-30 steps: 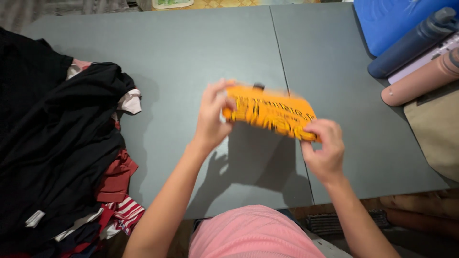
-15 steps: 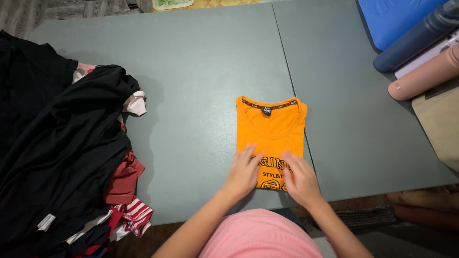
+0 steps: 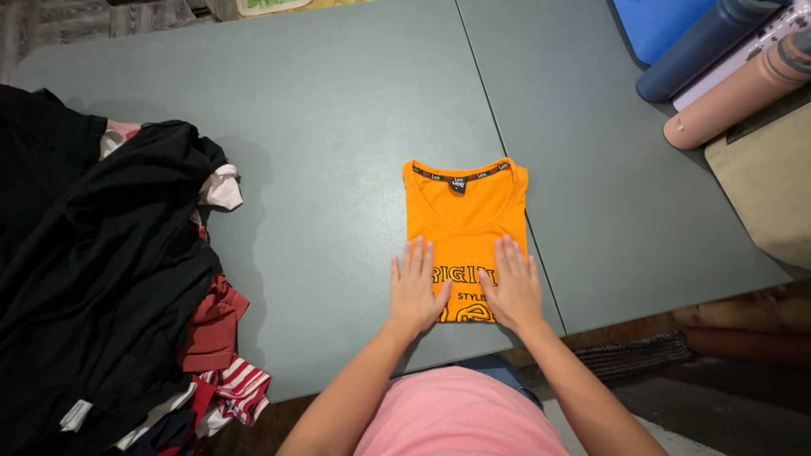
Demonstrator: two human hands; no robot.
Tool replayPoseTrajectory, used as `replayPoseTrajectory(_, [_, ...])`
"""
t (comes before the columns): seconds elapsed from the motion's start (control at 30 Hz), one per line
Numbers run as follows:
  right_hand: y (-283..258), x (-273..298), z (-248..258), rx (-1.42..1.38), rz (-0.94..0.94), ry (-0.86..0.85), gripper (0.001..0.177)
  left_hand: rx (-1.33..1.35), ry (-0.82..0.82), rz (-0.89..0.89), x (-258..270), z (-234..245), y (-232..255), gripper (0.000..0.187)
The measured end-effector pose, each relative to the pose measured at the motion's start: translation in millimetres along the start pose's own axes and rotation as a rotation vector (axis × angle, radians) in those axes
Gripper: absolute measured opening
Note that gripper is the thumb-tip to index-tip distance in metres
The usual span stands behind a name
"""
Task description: The person folds an orange t-shirt and a black t-shirt on a gray table. They smooth each shirt, fold the sleeves inward, fold the bottom up, and then fold the shirt in half before placing the black shirt on top of the orange one.
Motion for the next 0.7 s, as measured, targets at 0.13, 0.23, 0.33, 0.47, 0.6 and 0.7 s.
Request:
replayPoseTrajectory(0.13, [11, 16, -4, 0.072, -0.025, 0.056, 0.075, 0.035, 0.022, 0.002, 8, 0, -10, 0.087])
replayPoseTrajectory(0.23, [23, 21, 4, -0.1, -0.222, 0.172, 0.086, 0.012, -0.015, 0.007, 3, 4, -3, 0.087])
replayPoseTrajectory(0.33, [30, 14, 17, -0.264, -0.378, 0.116, 0.092, 0.003, -0.036, -0.01, 0, 2, 1, 0.083])
replayPoseTrajectory(0.47, [73, -6, 8, -0.469, -0.577, -0.176, 0.061, 0.059, -0.027, -0.024, -13, -10, 7, 0.081])
replayPoseTrajectory(0.6, [121, -34, 17, -0.508, -0.559, -0.256, 0.032, 0.039, -0.033, -0.018, -47, -31, 35, 0.08])
replayPoseTrajectory(0.7, [201, -58, 3, -0.628, -0.431, -0.087, 0.029, 0.038, -0.002, -0.009, -88, -60, 74, 0.082])
Point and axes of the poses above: each hand's wrist, its own x-axis away from the middle knuckle, its own z-axis out of the back of the hand, y = z × x, the point moved 5 cm from there along -x, towards the middle knuckle, and after that the axes turned 1 degree about -z, right-handed, at the moved point
